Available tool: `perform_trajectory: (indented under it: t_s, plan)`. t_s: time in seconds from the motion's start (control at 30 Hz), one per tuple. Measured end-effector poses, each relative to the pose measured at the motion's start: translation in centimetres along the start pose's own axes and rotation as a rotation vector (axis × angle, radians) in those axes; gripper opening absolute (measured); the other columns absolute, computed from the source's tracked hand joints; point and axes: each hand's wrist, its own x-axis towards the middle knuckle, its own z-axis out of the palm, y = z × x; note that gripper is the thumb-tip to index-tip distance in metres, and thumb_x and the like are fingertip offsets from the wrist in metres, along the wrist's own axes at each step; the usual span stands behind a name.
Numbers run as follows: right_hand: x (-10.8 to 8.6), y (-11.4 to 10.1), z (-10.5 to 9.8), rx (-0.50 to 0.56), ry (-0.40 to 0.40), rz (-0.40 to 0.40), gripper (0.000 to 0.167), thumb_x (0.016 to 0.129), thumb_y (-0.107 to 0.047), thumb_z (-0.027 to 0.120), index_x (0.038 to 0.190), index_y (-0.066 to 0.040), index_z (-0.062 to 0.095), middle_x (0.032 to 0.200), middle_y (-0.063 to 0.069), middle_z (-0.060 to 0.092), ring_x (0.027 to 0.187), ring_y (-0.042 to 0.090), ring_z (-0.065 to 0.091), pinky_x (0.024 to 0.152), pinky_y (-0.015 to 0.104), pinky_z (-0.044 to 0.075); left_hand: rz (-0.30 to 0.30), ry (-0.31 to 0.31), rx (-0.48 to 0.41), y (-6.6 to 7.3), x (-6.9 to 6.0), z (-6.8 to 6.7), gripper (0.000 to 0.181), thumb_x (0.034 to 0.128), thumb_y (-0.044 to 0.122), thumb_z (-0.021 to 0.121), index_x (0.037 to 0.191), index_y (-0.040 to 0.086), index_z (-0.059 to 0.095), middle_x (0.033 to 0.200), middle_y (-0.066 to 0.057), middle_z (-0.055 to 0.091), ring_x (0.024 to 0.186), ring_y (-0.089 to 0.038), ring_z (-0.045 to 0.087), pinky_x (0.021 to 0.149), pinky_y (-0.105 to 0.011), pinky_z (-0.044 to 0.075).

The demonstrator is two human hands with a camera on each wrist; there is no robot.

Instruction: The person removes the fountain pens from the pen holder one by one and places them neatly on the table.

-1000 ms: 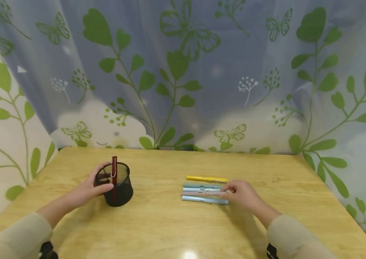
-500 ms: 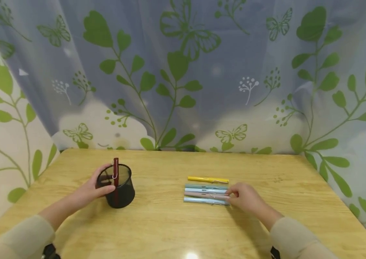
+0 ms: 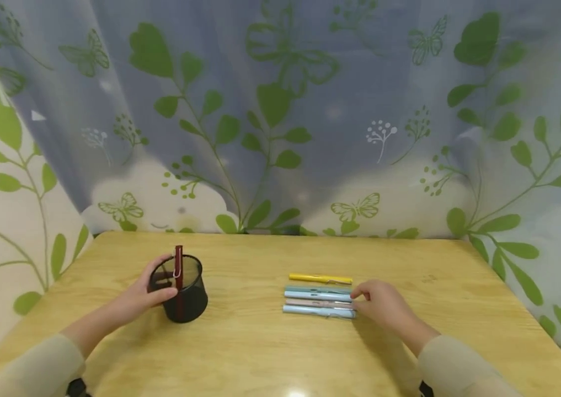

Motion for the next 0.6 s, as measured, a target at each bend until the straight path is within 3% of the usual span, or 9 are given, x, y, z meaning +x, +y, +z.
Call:
perform_trajectory:
  t_s: [0.23,0.37,0.6]
  plan:
    - [0.2,-1.8,0.2,0.065,-0.005,0.031,0.013,0.084,-0.014,0.07,0.094,-0.006,0.072,0.065,0.0,0.037,0.058,0.014,0.031,0.054,0.029,0.03,0.01,-0.005,0.005,-0.2,-0.2,-0.3,0.083,0.0877,0.032,0.065,0.148,0.02,0.009,0.151,-0.022,0.001,0.129,-0.05,0.023,0.093,-0.057,0.035]
    - [1.1,-3.7,0.6,0.136,-0.037,0.017,0.016,0.086,-0.017,0.067,0.098,-0.007,0.071,0.065,0.0,0.039,0.058,0.014,0.032,0.054,0.029,0.031,0.003,0.001,0.008,-0.2,-0.5,-0.7,0.083,0.0885,0.032,0.064,0.148,0.019,0.008,0.151,-0.021,-0.001,0.129,-0.051,0.022,0.093,-0.058,0.034]
    - [2.3,-6.0,1.1,0.222,-0.014,0.002,0.02,0.088,-0.019,0.066,0.102,-0.006,0.07,0.068,0.001,0.043,0.06,0.016,0.037,0.055,0.03,0.033,0.021,-0.007,-0.009,0.0,-0.1,-0.5,0.083,0.0884,0.031,0.065,0.148,0.02,0.008,0.151,-0.022,-0.001,0.128,-0.051,0.025,0.092,-0.057,0.035]
